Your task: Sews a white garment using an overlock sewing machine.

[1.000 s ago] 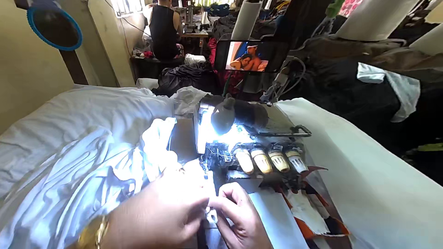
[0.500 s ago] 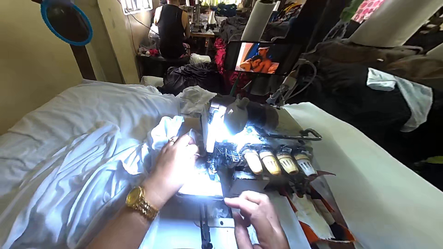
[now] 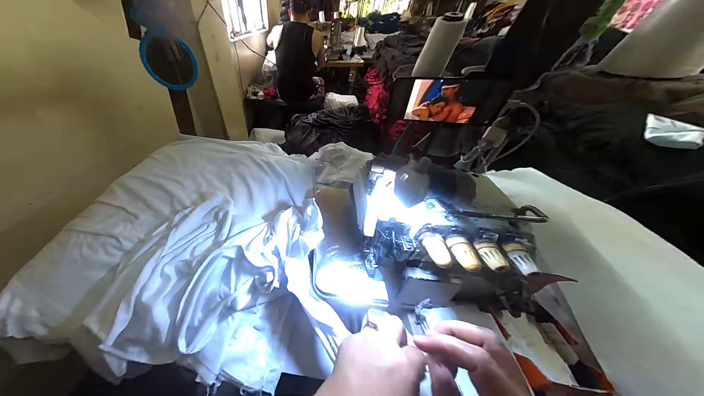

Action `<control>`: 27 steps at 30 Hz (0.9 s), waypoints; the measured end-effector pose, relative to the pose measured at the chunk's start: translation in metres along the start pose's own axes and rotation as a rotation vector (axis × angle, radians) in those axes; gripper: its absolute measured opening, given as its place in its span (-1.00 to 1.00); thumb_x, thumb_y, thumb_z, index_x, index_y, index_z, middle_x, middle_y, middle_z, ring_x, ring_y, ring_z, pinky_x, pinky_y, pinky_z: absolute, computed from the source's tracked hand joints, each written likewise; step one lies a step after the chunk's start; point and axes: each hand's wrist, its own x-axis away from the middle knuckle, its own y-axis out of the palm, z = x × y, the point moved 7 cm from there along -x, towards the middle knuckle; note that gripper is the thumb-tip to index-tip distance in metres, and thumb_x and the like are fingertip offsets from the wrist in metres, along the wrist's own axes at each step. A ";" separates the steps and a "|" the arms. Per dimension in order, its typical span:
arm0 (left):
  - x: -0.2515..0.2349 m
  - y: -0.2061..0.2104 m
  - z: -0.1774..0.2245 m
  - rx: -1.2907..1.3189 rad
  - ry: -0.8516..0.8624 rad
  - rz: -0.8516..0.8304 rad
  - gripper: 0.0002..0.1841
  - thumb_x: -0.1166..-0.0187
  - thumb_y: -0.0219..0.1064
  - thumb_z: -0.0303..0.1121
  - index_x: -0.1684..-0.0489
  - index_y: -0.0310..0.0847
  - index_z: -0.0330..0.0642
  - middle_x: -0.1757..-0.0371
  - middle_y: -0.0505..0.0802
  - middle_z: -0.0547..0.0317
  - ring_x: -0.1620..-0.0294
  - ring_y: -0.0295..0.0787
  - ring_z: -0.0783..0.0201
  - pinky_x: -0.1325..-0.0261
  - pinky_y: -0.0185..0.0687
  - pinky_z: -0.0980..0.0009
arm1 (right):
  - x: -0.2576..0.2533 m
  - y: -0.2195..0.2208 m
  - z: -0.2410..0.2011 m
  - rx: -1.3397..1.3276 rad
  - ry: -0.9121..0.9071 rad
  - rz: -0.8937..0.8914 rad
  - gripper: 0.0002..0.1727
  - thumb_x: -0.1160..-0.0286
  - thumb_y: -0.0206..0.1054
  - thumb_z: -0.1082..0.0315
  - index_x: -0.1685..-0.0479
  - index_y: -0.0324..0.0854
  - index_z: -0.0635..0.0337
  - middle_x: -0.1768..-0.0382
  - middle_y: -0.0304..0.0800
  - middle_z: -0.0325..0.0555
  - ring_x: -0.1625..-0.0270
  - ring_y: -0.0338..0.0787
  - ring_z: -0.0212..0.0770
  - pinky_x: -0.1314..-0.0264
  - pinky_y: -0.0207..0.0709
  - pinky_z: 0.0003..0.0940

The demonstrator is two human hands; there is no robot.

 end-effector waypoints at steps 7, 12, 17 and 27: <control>0.072 -0.096 -0.116 -0.546 -0.303 0.504 -0.48 -0.32 0.58 -0.06 -0.19 0.79 -0.18 -0.19 0.82 -0.26 -0.14 0.80 -0.30 -0.13 0.67 -0.25 | 0.003 -0.004 0.009 -0.041 -0.038 -0.054 -0.83 -0.64 0.19 0.48 0.04 0.66 0.39 0.08 0.65 0.16 0.04 0.66 -0.29 0.00 0.58 -0.54; 0.087 -0.123 -0.067 -0.451 -0.067 0.511 -0.85 -0.61 0.31 -0.31 0.29 0.81 -0.03 0.19 0.91 0.22 0.03 0.85 0.20 -0.21 0.67 0.14 | -0.009 0.052 -0.023 -0.014 -0.079 -0.231 -0.57 -0.53 0.49 0.25 -0.29 0.70 0.30 -0.28 0.71 0.29 -0.41 0.68 -0.03 -0.49 0.54 -0.24; 0.116 -0.116 -0.006 -0.225 0.114 0.743 -0.58 -0.61 0.33 0.16 -0.27 0.56 0.18 -0.39 0.65 0.16 -0.62 0.41 0.23 -0.80 0.03 0.21 | -0.033 0.066 -0.070 -0.347 -0.175 -0.249 -0.79 -0.72 0.24 0.26 -0.03 0.67 0.19 -0.01 0.82 -0.12 -0.29 0.72 -0.41 -0.56 0.48 -0.37; 0.313 -0.288 -0.027 0.152 -0.290 0.786 -0.78 -0.75 0.20 -0.30 -0.09 0.74 -0.14 0.04 0.83 0.54 -0.01 0.66 0.81 -0.17 0.52 0.79 | -0.035 0.079 -0.140 -0.038 -0.307 -0.677 -0.68 -0.43 0.41 0.47 -0.17 0.72 0.30 0.12 0.75 0.29 0.08 0.78 0.16 0.00 0.69 -0.02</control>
